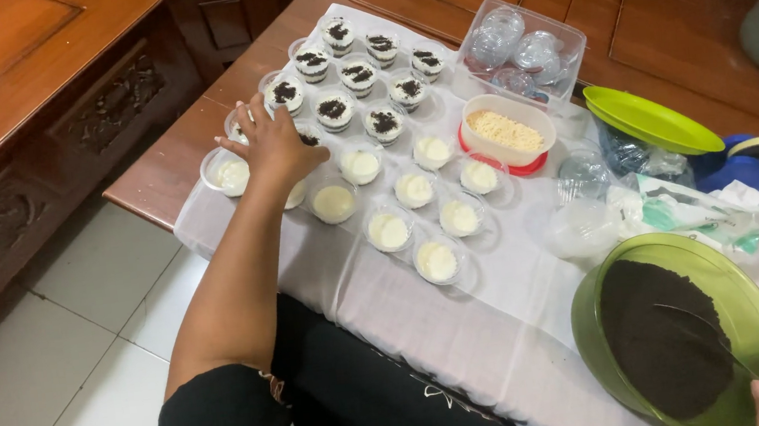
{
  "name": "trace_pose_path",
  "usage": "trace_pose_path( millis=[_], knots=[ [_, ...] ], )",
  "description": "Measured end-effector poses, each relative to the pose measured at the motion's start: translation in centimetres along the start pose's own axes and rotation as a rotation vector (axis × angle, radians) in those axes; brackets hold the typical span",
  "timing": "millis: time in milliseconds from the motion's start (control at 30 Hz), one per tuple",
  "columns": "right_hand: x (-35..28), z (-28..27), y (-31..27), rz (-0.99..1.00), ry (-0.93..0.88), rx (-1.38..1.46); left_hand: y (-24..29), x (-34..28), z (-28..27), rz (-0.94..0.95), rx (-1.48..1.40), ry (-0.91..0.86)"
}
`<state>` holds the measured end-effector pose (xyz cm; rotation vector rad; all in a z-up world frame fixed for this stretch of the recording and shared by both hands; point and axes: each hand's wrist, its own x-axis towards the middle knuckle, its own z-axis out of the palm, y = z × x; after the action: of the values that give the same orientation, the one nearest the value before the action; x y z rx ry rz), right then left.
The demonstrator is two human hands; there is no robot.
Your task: Layering cream and cookie crumbs into small plastic cups and arranging them on a tray
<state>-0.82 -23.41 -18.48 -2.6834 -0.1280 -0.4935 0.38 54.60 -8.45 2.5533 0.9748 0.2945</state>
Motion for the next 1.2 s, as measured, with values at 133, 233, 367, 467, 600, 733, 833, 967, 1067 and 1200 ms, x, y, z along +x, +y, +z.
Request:
trace_pose_path(
  millis=[133,233,367,467,600,733,833,967,1067,1200],
  knots=[
    [-0.2,-1.6,-4.5,-0.013,-0.007,-0.041,3.8,-2.8,-1.6,0.227,-0.004,-0.013],
    [-0.7,-1.9,-6.4,-0.043,0.039,-0.031,5.3,-3.8,-0.7,0.335,0.116,-0.074],
    [-1.0,-1.9,-5.4,-0.082,0.066,-0.064,5.7,-3.6,0.7,0.371,0.216,-0.087],
    [-1.2,-2.2,-5.5,-0.099,0.069,-0.077,5.2,-3.4,1.7,0.363,0.217,-0.076],
    [-1.4,-4.9,-12.0,-0.106,0.078,-0.166,5.1,-3.1,2.3,0.356,0.189,-0.081],
    [-0.8,-7.1,-16.3,-0.055,0.052,-0.157,5.1,-3.1,2.1,0.371,0.131,0.003],
    [-0.8,-7.1,-16.8,-0.043,0.066,-0.255,4.9,-3.2,1.9,0.439,0.014,0.115],
    [-0.2,-8.9,-20.1,-0.121,0.086,-0.397,7.8,-6.6,-1.8,0.698,-0.532,0.198],
    [0.8,-8.6,-19.8,-0.130,0.074,-0.492,10.4,-9.3,-3.4,0.692,-0.735,-0.102],
    [2.5,-7.8,-20.0,-0.070,-0.013,-0.469,13.9,-12.6,-1.7,0.695,-1.176,-0.599]
  ],
)
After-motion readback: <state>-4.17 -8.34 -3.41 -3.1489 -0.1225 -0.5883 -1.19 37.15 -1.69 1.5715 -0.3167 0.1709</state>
